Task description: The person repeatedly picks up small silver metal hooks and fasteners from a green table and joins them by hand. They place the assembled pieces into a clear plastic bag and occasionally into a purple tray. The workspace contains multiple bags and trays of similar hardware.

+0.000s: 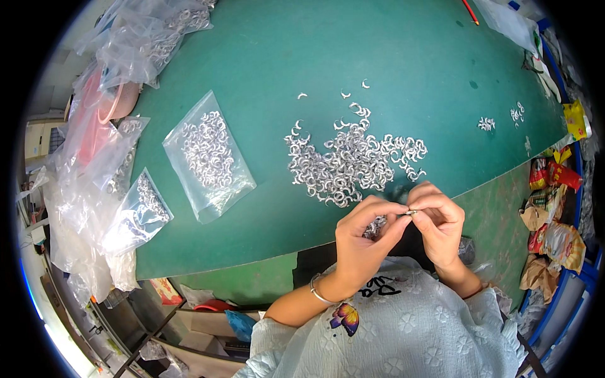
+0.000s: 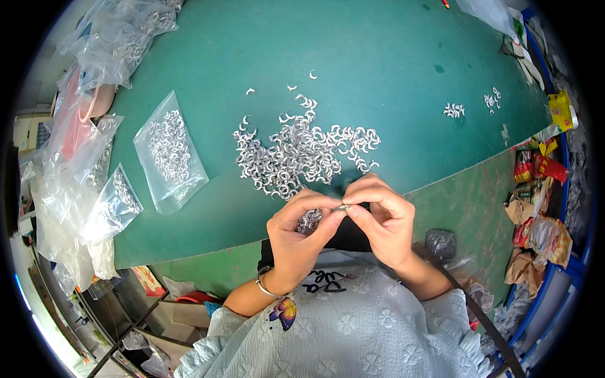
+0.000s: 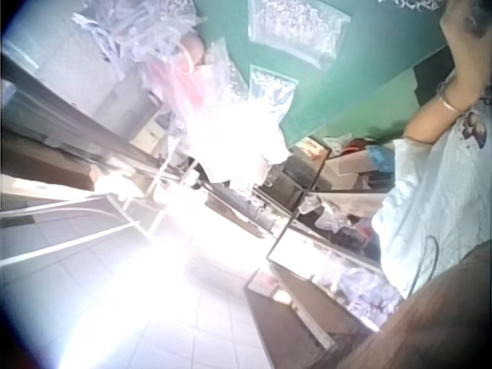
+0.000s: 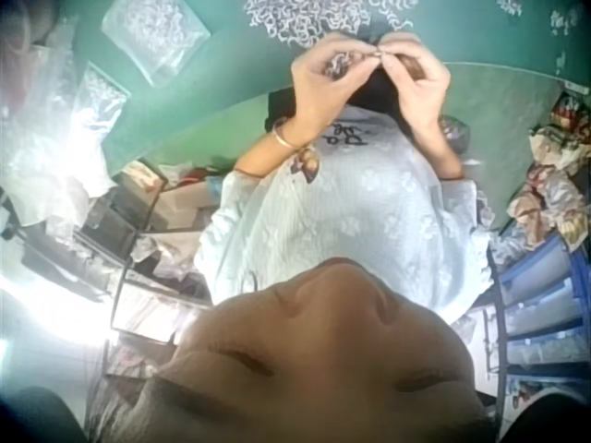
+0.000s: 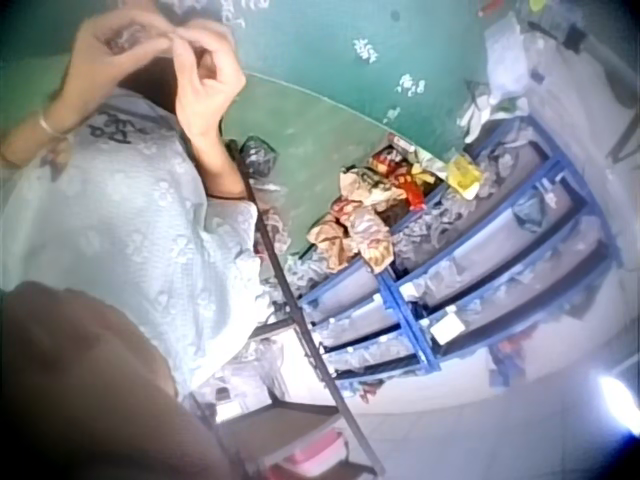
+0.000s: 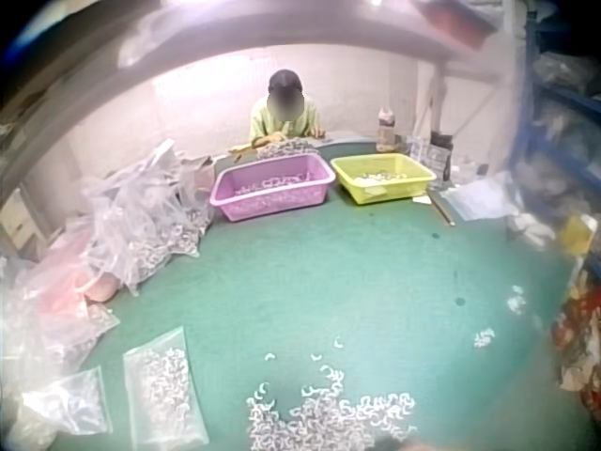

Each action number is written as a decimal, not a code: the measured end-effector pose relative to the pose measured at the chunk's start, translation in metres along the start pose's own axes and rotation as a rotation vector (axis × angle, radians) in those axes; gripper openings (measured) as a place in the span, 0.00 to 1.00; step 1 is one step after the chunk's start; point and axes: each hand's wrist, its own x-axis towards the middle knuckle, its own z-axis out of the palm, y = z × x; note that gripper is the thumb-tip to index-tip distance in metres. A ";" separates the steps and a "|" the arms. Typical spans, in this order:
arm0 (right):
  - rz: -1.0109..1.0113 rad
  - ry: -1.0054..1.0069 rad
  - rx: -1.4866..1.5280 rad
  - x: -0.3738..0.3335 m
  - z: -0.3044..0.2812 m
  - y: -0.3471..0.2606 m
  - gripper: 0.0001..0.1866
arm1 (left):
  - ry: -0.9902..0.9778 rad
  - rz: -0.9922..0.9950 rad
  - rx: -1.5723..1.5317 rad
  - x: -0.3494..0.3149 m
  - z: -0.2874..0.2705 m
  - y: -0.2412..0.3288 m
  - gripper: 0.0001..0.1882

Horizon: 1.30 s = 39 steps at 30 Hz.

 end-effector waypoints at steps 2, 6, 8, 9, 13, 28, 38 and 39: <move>-0.042 -0.004 -0.058 0.000 -0.001 0.000 0.07 | 0.001 0.033 0.029 0.001 0.000 0.000 0.09; -0.175 -0.047 -0.275 0.009 -0.002 -0.011 0.10 | 0.008 0.036 0.098 -0.001 -0.002 0.003 0.08; -0.226 -0.089 -0.377 0.011 -0.004 -0.014 0.10 | 0.022 0.059 0.120 -0.002 -0.001 0.003 0.09; -0.243 -0.114 -0.427 0.011 -0.006 -0.014 0.10 | 0.018 0.059 0.120 -0.002 -0.002 0.004 0.09; -0.075 -0.056 -0.294 0.006 -0.003 -0.016 0.06 | 0.006 0.062 0.118 -0.002 -0.002 0.005 0.08; 0.220 0.065 -0.188 0.006 -0.018 -0.012 0.08 | -0.140 -0.518 -0.633 0.002 -0.013 -0.002 0.03; -0.224 0.036 -1.179 0.019 -0.039 0.010 0.10 | -0.150 -0.575 -0.816 0.004 -0.015 -0.005 0.05; -0.239 0.054 -1.188 0.021 -0.037 0.009 0.08 | -0.135 -0.566 -0.808 0.003 -0.014 -0.006 0.05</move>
